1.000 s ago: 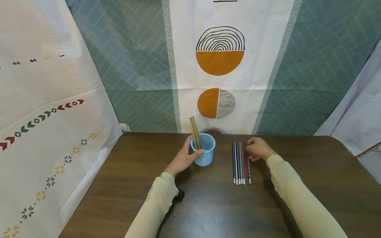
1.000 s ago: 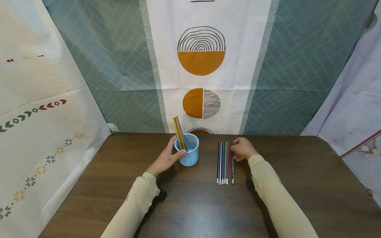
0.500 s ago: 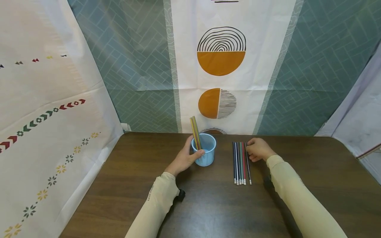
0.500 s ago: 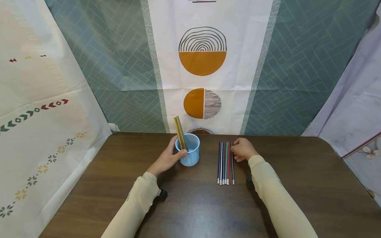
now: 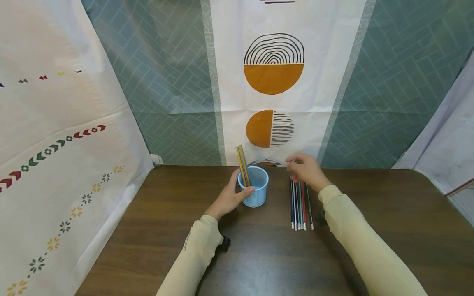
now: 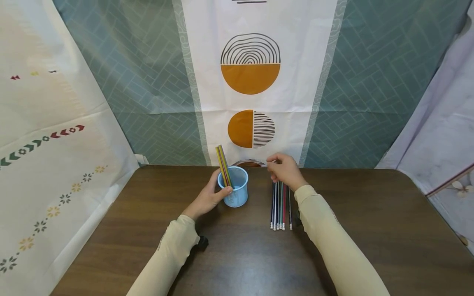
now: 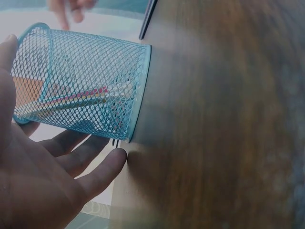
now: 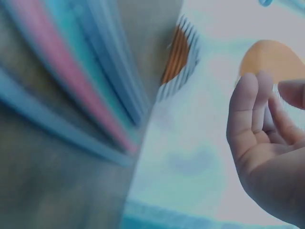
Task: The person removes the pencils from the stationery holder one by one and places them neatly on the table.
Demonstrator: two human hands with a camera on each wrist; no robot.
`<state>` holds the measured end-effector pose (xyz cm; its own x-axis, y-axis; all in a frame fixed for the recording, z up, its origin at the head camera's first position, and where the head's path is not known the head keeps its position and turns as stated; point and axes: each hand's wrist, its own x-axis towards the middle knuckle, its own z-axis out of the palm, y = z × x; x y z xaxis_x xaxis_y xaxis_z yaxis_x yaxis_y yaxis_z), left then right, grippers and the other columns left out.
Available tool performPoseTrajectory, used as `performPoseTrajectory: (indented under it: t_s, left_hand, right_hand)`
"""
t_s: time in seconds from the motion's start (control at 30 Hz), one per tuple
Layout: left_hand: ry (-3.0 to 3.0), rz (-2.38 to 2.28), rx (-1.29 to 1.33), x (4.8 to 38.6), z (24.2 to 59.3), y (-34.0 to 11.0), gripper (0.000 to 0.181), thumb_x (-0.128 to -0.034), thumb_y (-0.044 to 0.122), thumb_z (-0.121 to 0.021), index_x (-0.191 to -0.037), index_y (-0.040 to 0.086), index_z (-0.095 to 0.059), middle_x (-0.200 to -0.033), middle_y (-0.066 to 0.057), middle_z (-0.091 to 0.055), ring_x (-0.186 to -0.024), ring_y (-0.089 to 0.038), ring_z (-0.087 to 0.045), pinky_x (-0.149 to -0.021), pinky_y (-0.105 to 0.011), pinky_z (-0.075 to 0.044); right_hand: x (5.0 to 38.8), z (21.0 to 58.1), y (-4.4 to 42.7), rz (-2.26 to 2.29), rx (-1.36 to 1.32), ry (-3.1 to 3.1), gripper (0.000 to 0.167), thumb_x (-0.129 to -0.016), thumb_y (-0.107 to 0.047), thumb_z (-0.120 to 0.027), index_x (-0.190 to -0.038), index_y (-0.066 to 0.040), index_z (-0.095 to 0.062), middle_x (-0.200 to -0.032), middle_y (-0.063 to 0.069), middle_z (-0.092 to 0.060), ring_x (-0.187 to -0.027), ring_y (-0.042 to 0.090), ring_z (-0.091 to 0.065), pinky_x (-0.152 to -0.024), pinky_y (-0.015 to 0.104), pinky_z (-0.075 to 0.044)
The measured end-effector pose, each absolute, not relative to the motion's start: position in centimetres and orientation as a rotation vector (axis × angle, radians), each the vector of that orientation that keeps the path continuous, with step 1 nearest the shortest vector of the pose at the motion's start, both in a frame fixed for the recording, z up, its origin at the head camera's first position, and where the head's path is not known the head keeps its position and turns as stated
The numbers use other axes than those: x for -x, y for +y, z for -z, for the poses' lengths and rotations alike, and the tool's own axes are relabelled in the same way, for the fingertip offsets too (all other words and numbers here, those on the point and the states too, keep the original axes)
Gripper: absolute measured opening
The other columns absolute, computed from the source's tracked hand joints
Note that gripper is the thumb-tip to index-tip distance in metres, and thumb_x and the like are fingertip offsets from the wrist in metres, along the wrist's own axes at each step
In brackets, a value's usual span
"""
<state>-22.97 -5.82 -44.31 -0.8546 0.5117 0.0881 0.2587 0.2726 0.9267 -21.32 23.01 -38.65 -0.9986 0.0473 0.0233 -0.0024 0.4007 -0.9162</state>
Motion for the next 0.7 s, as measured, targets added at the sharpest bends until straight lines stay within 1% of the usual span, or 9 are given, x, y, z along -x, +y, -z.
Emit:
performPoseTrajectory:
  t_s: [0.1,0.27,0.37,0.53,0.7]
  left_hand:
    - [2.315,-1.625,-0.719,23.0,44.3,-5.9,0.085,-0.0921,0.054,-0.069,-0.158,0.029,-0.021,-0.151,-0.008,-0.04,-0.141,-0.032,-0.034,-0.113,-0.062,-0.023]
    - [2.31,-1.627,-0.722,22.9,44.4,-5.8,0.084,-0.0918,0.056,-0.069,-0.157,0.031,-0.022,-0.15,-0.007,-0.042,-0.139,-0.031,-0.037,-0.113,-0.06,-0.024]
    - [2.308,-1.624,-0.722,22.8,44.4,-5.8,0.083,-0.0915,0.056,-0.068,-0.157,0.033,-0.022,-0.15,-0.006,-0.043,-0.139,-0.03,-0.038,-0.113,-0.059,-0.025]
    - [2.303,-1.633,-0.752,22.8,44.2,-5.9,0.083,-0.0925,0.054,-0.068,-0.158,0.031,-0.022,-0.151,-0.007,-0.042,-0.14,-0.03,-0.037,-0.114,-0.058,-0.024]
    - [2.302,-1.619,-0.745,22.8,44.2,-6.0,0.083,-0.0923,0.056,-0.068,-0.157,0.034,-0.021,-0.154,-0.005,-0.038,-0.141,-0.028,-0.034,-0.114,-0.059,-0.024]
  right_hand:
    - [21.9,37.8,21.3,-1.691,-0.038,-2.583,0.027,-0.098,-0.012,-0.06,-0.12,0.003,-0.064,-0.104,0.023,-0.066,-0.064,0.022,-0.061,-0.064,0.035,-0.058]
    - [22.4,36.8,19.0,-1.688,-0.146,-2.564,0.028,-0.099,-0.017,-0.065,-0.121,0.0,-0.067,-0.103,0.021,-0.065,-0.067,0.025,-0.063,-0.066,0.035,-0.058]
    - [22.7,36.4,17.9,-1.677,-0.199,-2.556,0.029,-0.1,-0.018,-0.065,-0.123,-0.001,-0.067,-0.1,0.018,-0.064,-0.068,0.025,-0.062,-0.066,0.035,-0.058]
    - [23.6,36.0,16.6,-1.692,-0.282,-2.546,0.028,-0.1,-0.017,-0.065,-0.124,-0.003,-0.067,-0.099,0.019,-0.062,-0.068,0.026,-0.061,-0.067,0.035,-0.059]
    - [24.3,35.8,15.5,-1.73,-0.309,-2.554,0.034,-0.1,-0.019,-0.067,-0.13,-0.003,-0.065,-0.103,0.014,-0.064,-0.065,0.025,-0.06,-0.064,0.033,-0.057]
